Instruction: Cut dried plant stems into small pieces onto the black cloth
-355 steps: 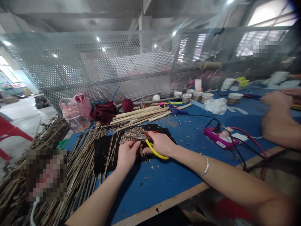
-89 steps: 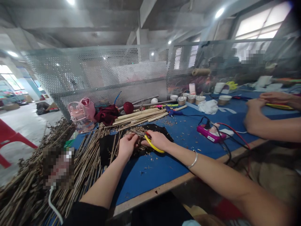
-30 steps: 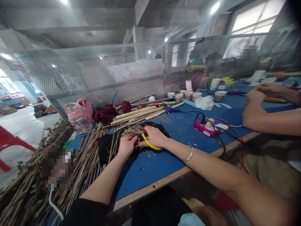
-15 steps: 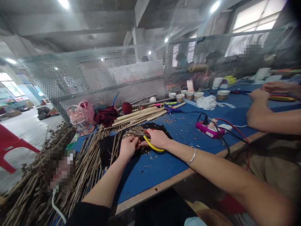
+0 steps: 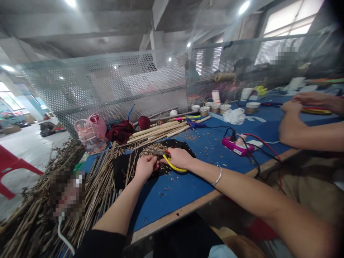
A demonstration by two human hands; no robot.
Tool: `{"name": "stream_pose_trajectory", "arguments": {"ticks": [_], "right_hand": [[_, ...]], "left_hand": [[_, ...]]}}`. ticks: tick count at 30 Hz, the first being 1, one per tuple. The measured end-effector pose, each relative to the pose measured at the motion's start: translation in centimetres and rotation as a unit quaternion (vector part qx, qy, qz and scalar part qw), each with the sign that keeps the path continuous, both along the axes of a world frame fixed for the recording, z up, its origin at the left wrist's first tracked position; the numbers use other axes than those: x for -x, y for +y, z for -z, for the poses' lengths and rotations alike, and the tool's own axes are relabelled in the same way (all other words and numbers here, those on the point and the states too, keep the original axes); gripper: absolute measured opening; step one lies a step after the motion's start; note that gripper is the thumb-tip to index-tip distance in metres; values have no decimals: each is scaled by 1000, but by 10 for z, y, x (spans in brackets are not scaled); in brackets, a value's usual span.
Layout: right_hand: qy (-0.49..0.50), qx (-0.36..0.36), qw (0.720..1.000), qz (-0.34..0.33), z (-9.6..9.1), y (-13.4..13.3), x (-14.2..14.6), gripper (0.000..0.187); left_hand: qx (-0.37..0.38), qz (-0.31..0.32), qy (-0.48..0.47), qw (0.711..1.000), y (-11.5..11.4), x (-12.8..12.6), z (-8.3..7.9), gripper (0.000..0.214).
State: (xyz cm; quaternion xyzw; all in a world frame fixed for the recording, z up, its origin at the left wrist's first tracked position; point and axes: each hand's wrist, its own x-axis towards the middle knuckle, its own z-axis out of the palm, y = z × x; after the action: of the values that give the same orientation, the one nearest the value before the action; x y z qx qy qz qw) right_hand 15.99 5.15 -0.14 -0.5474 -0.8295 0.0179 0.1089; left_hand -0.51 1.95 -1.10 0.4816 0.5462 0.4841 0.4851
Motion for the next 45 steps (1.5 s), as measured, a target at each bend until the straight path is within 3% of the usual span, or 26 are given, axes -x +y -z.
{"name": "stream_pose_trajectory", "arguments": {"ticks": [17,23,33,45], "right_hand": [[11,6,1000,-5,1,4,-1,56],[18,-16,1000,2,-3,4,-2,61],[50,-46,997,-48,-4,0,0,65],[21,-35,999,-30,-1,-1,3,70]], "left_hand": [[11,3,5,1000,-2,0,-6,24],[-8,-25,-42,999,-2,-3,-7,25],[8,-20,-107,994,1,-4,-1,24],[-11,-8,-57,998,-2,-4,-3,29]]}}
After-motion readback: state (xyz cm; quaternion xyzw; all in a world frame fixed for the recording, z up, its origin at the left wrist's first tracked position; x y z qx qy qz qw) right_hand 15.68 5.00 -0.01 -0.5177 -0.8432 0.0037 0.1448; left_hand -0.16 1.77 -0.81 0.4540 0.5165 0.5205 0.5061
